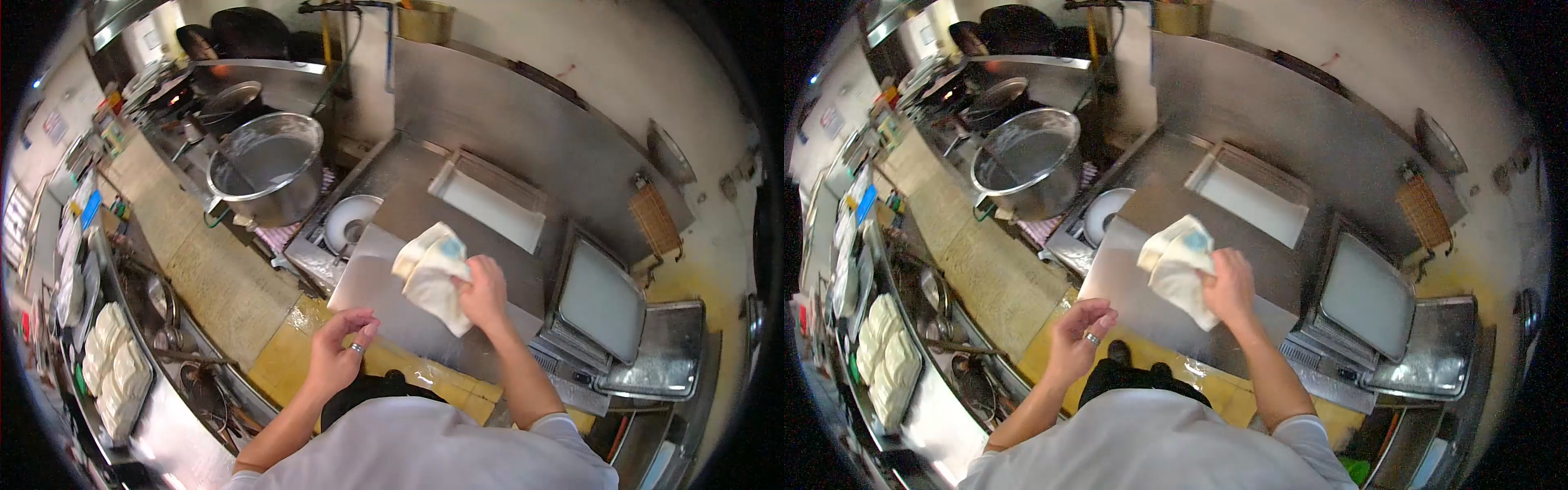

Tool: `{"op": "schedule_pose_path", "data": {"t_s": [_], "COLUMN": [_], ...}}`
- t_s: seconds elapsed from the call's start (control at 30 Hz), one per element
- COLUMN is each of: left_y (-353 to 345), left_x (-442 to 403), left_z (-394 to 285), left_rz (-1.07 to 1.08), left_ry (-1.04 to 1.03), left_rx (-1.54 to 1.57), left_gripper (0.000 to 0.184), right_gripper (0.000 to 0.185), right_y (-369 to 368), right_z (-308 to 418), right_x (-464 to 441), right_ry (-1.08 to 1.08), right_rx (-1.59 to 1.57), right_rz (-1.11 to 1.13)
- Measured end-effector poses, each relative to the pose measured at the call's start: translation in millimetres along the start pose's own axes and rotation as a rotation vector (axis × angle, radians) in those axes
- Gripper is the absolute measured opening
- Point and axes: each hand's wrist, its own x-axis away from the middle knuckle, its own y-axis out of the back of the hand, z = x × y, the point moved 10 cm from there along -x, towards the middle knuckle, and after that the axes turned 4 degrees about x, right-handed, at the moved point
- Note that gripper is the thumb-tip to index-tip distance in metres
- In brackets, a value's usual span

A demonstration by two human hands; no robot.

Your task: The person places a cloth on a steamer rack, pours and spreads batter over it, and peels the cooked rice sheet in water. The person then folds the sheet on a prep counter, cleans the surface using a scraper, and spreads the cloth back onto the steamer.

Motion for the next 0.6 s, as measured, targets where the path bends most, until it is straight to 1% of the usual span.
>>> {"op": "schedule_pose_path", "data": {"t_s": [0.07,0.13,0.17,0.27,0.37,0.5,0.6], "left_y": [-15,-27,-32,-43,-50,-46,-34], "left_x": [-22,-43,-55,-89,-123,-166,-194], "left_z": [20,42,53,91,108,141,156], "left_rz": [0.041,0.081,0.101,0.17,0.211,0.26,0.25], "left_ry": [0.044,0.098,0.1,0.124,0.167,0.188,0.215], "left_rx": [-0.032,-0.082,-0.059,0.0,-0.032,-0.068,-0.075], "left_gripper": [0.026,0.028,0.03,0.03,0.03,0.03,0.029], "right_gripper": [0.03,0.034,0.036,0.043,0.048,0.051,0.052], "right_y": [18,30,37,42,47,28,6], "right_z": [-46,-92,-114,-175,-198,-223,-235], "right_x": [-3,-7,-9,-19,-42,-80,-107], "right_ry": [-0.136,-0.325,-0.416,-0.56,-0.703,-0.766,-0.83], "right_rx": [0.034,0.066,0.083,0.152,0.106,0.126,0.159], "right_rz": [-0.102,-0.113,-0.121,-0.141,-0.058,-0.115,-0.133]}}
